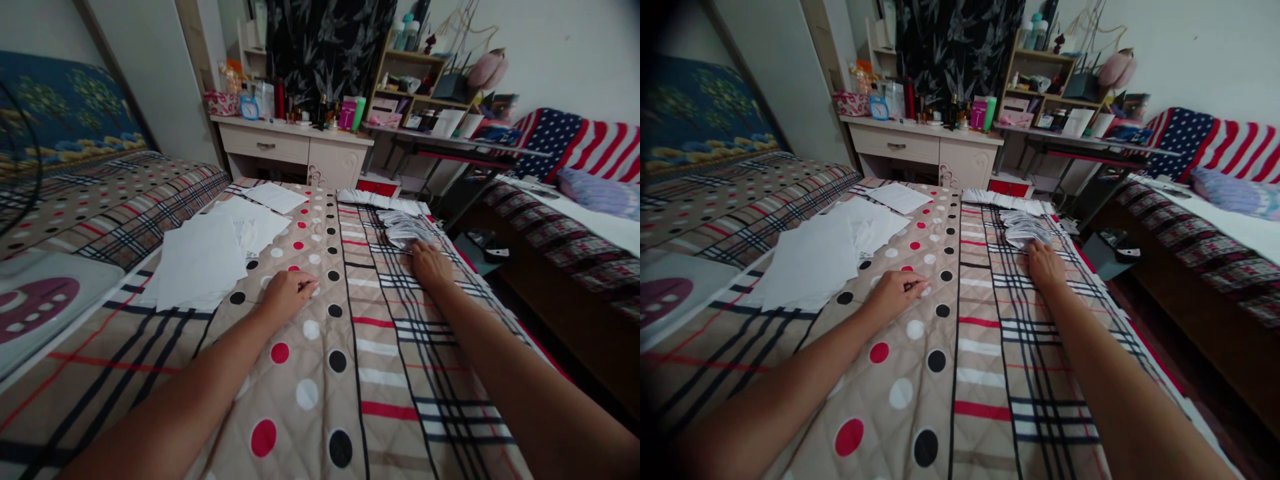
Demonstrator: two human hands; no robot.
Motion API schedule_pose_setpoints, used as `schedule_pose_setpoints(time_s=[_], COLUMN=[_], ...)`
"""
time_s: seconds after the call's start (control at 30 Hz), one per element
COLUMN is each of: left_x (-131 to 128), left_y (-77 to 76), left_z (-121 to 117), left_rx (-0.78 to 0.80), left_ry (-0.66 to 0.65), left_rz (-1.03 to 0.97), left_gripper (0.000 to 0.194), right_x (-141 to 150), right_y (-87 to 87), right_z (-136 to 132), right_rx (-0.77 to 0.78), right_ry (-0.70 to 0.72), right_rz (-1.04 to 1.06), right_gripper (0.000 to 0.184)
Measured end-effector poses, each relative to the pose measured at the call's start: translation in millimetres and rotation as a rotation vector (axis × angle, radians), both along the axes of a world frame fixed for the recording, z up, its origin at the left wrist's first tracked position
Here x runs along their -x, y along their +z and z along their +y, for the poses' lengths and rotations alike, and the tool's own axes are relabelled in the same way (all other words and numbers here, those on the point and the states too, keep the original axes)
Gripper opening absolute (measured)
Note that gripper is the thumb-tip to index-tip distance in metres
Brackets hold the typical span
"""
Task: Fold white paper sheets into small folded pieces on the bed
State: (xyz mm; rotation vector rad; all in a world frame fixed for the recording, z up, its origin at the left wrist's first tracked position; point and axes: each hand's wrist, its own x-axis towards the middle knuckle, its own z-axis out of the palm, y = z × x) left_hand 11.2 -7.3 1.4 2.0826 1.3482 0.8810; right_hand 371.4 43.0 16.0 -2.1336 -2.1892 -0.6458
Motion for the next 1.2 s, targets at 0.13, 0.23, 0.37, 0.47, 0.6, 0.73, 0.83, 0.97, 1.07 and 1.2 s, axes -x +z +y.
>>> schedule_pose_setpoints(time_s=[0.13, 0.23, 0.37, 0.47, 0.6, 0.73, 0.83, 0.97, 1.07, 1.2], left_x=[1, 0, 5, 24, 68, 109, 124, 129, 126, 121], left_y=[0.3, -2.3, 1.0, 16.4, 44.0, 60.3, 65.2, 68.5, 68.4, 65.3], left_z=[0, 2, 6, 11, 21, 27, 30, 33, 33, 30], left_rx=[-0.003, 0.002, -0.002, -0.009, -0.012, 0.193, 0.213, 0.225, 0.223, 0.203], left_ry=[-0.014, -0.026, -0.031, 0.108, 0.341, 0.319, 0.289, 0.265, 0.230, 0.250], left_rz=[-0.002, -0.025, -0.064, 0.047, 0.461, 0.658, 0.709, 0.766, 0.782, 0.793], left_gripper=[0.023, 0.024, 0.022, 0.022, 0.061, 0.108, 0.097, 0.072, 0.063, 0.061], right_x=[3, 11, 26, 36, 41, 43, 42, 42, 43, 44], right_y=[-7.7, -16.7, -21.0, -16.9, -11.4, -10.5, -11.1, -10.8, -9.8, -8.4], right_z=[-10, -19, -29, -35, -38, -38, -37, -37, -39, -40], right_rx=[-0.011, -0.078, -0.045, -0.021, -0.026, -0.026, -0.024, -0.022, -0.022, -0.027], right_ry=[0.024, 0.035, 0.049, 0.038, 0.032, 0.024, 0.002, -0.005, -0.010, -0.014], right_rz=[0.025, 0.038, 0.060, 0.081, 0.105, 0.108, 0.109, 0.111, 0.112, 0.117], right_gripper=[0.037, 0.042, 0.042, 0.040, 0.042, 0.045, 0.045, 0.046, 0.046, 0.046])
